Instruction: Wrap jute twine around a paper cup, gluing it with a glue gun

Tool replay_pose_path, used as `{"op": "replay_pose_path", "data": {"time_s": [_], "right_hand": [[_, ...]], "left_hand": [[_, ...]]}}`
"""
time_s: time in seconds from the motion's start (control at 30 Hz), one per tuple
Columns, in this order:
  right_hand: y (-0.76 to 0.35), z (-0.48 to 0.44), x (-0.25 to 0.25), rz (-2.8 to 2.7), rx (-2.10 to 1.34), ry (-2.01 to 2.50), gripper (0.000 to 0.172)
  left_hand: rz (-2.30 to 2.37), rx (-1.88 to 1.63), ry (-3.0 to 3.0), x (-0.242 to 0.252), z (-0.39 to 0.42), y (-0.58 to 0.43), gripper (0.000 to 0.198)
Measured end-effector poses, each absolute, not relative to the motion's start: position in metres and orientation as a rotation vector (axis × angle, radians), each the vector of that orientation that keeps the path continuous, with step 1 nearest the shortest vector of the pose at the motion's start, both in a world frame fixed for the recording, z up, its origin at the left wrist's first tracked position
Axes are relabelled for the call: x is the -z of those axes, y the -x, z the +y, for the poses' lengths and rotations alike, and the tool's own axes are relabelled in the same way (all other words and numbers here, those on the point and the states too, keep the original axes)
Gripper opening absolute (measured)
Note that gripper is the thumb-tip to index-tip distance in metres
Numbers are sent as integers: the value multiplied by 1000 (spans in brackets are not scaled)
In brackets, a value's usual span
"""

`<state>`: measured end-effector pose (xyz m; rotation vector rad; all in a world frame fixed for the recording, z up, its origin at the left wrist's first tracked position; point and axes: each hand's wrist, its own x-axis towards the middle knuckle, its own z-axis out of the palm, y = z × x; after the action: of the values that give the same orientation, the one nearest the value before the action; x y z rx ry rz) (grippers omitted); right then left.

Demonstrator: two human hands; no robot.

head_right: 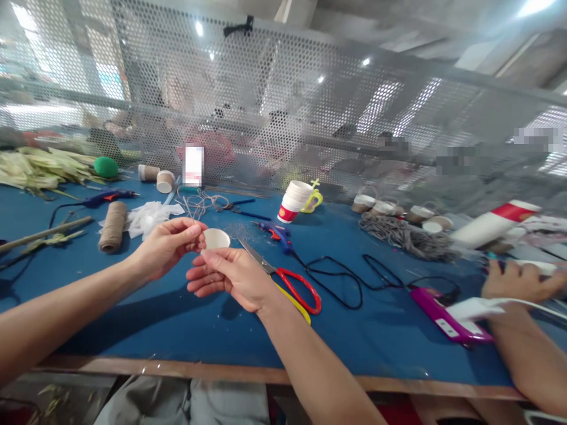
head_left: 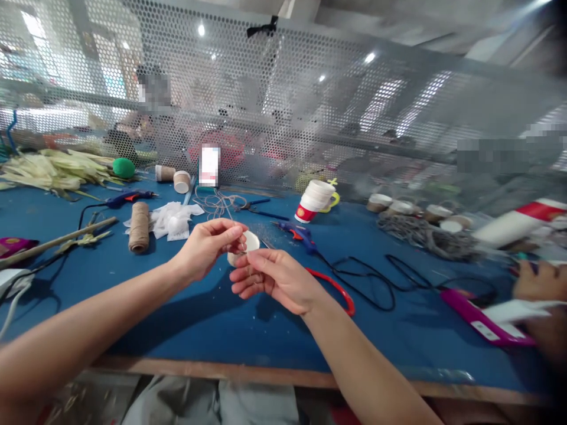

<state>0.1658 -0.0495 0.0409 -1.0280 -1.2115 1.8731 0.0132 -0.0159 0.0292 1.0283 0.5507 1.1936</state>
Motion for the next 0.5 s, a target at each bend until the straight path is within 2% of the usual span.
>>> {"op": "replay_pose_path", "data": {"time_s": [0.5], "right_hand": [[-166, -48, -37, -1222, -1850, 980, 30]], "left_hand": [[566, -1291, -1043, -34, -15, -11, 12]]}}
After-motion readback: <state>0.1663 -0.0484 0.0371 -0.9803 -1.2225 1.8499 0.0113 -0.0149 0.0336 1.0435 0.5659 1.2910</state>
